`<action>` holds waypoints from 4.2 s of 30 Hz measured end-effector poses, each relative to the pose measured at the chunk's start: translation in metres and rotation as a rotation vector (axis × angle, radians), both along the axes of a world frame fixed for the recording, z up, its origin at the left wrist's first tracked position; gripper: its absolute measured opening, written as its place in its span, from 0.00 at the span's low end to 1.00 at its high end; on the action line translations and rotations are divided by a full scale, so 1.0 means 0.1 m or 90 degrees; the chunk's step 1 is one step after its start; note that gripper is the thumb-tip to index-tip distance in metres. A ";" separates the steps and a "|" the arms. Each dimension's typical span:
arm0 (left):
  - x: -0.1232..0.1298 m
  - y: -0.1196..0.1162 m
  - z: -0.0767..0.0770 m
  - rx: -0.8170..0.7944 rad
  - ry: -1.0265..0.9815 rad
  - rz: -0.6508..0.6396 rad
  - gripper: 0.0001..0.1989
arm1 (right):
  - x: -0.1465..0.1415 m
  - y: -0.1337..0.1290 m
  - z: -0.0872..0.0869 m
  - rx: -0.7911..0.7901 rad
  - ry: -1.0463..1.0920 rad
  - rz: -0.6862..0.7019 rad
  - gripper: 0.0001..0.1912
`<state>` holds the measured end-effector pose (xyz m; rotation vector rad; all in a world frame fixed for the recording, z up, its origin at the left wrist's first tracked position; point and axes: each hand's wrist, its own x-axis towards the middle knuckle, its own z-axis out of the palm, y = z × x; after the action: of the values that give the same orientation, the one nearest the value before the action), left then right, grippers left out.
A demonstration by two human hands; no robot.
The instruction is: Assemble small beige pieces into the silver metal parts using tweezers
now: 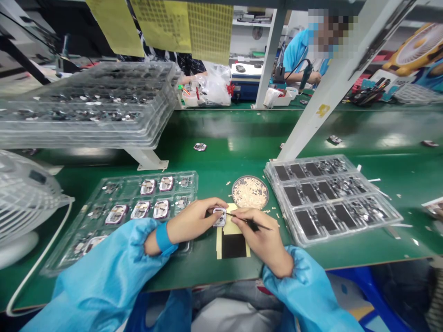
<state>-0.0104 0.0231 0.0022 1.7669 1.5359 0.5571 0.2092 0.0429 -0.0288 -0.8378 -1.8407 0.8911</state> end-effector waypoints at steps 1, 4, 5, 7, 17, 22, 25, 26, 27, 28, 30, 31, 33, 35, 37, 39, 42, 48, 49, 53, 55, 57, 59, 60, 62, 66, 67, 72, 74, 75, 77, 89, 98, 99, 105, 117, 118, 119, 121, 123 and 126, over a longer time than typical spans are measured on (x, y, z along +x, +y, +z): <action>0.00 0.00 0.00 0.000 0.002 0.001 0.16 | 0.00 0.00 -0.01 -0.004 -0.002 0.002 0.04; 0.00 0.00 0.01 0.001 0.002 -0.002 0.16 | 0.01 0.00 -0.02 -0.012 -0.006 0.005 0.04; 0.00 0.00 0.01 0.003 0.001 -0.002 0.16 | 0.01 0.00 -0.03 -0.013 -0.009 0.006 0.03; 0.00 0.00 0.00 0.005 0.003 -0.004 0.16 | 0.00 0.00 -0.03 -0.012 -0.019 0.010 0.03; -0.01 -0.01 -0.02 0.014 -0.011 -0.016 0.19 | 0.04 -0.03 -0.01 -0.023 -0.042 0.010 0.04; -0.01 -0.01 -0.01 0.015 0.004 -0.011 0.19 | 0.03 -0.02 -0.04 -0.033 -0.063 0.008 0.03; 0.00 -0.02 -0.01 0.017 0.002 -0.008 0.18 | 0.02 -0.02 -0.04 -0.022 -0.072 0.007 0.04; 0.00 -0.02 -0.02 0.017 0.001 -0.006 0.17 | 0.02 -0.03 -0.04 -0.015 -0.075 0.011 0.04; 0.01 -0.02 -0.02 0.017 0.001 -0.005 0.17 | 0.01 -0.03 -0.03 -0.011 -0.078 0.015 0.04; 0.01 -0.02 -0.02 0.018 0.001 -0.003 0.16 | 0.01 -0.03 -0.02 -0.011 -0.079 0.020 0.04; 0.02 -0.02 -0.03 0.025 0.001 -0.002 0.16 | 0.01 -0.03 0.00 -0.029 -0.072 0.028 0.03; 0.02 -0.02 -0.03 0.028 0.001 -0.002 0.15 | 0.01 -0.03 0.01 -0.048 -0.060 0.031 0.02; 0.02 -0.02 -0.03 0.032 0.001 -0.002 0.15 | 0.01 -0.01 0.02 -0.114 -0.018 0.040 0.02; 0.01 -0.02 -0.03 0.033 -0.006 -0.006 0.15 | 0.02 0.01 0.01 -0.200 0.035 0.057 0.05; 0.01 -0.02 -0.03 0.034 -0.026 -0.013 0.15 | 0.05 0.01 -0.01 -0.271 0.078 0.080 0.07; 0.02 -0.01 -0.02 0.031 -0.058 -0.015 0.14 | 0.08 -0.01 -0.02 -0.304 0.108 0.096 0.10; 0.05 0.00 0.01 0.009 -0.128 -0.006 0.13 | 0.18 -0.10 0.09 -0.327 0.132 0.118 0.12; 0.14 0.01 0.14 -0.107 -0.275 0.036 0.21 | 0.94 0.09 0.66 -0.183 0.097 0.020 0.22; 0.15 0.00 0.16 -0.116 -0.274 0.037 0.21 | 1.14 0.23 0.72 -0.143 0.037 -0.097 0.22; 0.19 -0.01 0.17 -0.132 -0.254 0.020 0.18 | 1.89 0.97 0.74 -0.042 -0.359 -0.483 0.14; 0.21 -0.01 0.16 -0.147 -0.273 0.009 0.19 | 2.14 1.28 0.67 -0.064 -0.413 -0.478 0.10; 0.23 0.00 0.16 -0.159 -0.293 0.009 0.22 | 2.28 1.47 0.62 -0.081 -0.438 -0.438 0.09; 0.24 0.01 0.17 -0.159 -0.297 0.023 0.25 | 2.34 1.57 0.60 -0.094 -0.460 -0.392 0.07; 0.25 0.01 0.18 -0.159 -0.293 0.032 0.26 | 2.36 1.59 0.59 -0.101 -0.469 -0.373 0.07; 0.25 0.02 0.20 -0.164 -0.278 0.051 0.28 | 2.38 1.61 0.59 -0.113 -0.480 -0.354 0.06; 0.26 0.02 0.21 -0.163 -0.270 0.063 0.29 | 2.38 1.60 0.64 -0.112 -0.473 -0.374 0.08; 0.26 0.01 0.21 -0.157 -0.275 0.064 0.28 | 2.36 1.58 0.67 -0.105 -0.465 -0.383 0.07; 0.28 -0.04 0.13 -0.148 -0.316 0.036 0.24 | 1.97 1.19 0.86 -0.055 -0.382 -0.391 0.11; 0.29 -0.06 0.06 -0.171 -0.329 0.007 0.22 | 1.64 0.87 0.91 -0.065 -0.319 -0.323 0.14; 0.30 -0.06 0.03 -0.180 -0.334 -0.001 0.22 | 1.44 0.70 0.91 -0.107 -0.209 -0.242 0.14; 0.30 -0.07 -0.02 -0.184 -0.337 0.002 0.22 | 1.04 0.39 0.87 -0.183 -0.070 -0.096 0.15; 0.26 -0.10 0.11 -0.077 -0.477 0.132 0.19 | 0.27 -0.02 0.37 -0.350 0.012 0.055 0.15; 0.31 -0.18 0.20 -0.065 -0.551 0.087 0.21 | 0.03 -0.03 0.34 -0.331 -0.039 0.029 0.20; 0.32 -0.18 0.20 -0.058 -0.546 0.084 0.21 | 0.02 -0.02 0.33 -0.339 -0.033 0.023 0.21; 0.33 -0.18 0.19 -0.028 -0.470 0.100 0.22 | 0.02 0.00 0.28 -0.370 -0.004 0.018 0.20; 0.32 -0.20 0.10 0.054 -0.297 0.110 0.22 | 0.00 0.02 0.28 -0.370 0.005 0.017 0.21; 0.32 -0.20 0.10 0.066 -0.271 0.113 0.22 | 0.00 0.02 0.29 -0.365 0.002 0.016 0.21; 0.32 -0.20 0.09 0.077 -0.250 0.116 0.22 | 0.00 0.02 0.30 -0.359 -0.002 0.013 0.21; 0.32 -0.20 0.08 0.092 -0.221 0.122 0.21 | 0.00 0.02 0.32 -0.350 -0.010 0.003 0.22; 0.32 -0.20 0.08 0.096 -0.208 0.128 0.21 | -0.01 0.03 0.33 -0.343 -0.020 -0.006 0.22; 0.31 -0.20 0.07 0.096 -0.205 0.126 0.21 | -0.02 0.04 0.34 -0.340 -0.027 -0.006 0.22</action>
<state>0.0207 0.0026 0.0088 1.5483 1.4764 1.0262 0.2070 0.0464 0.0052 -1.1938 -1.6491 1.3977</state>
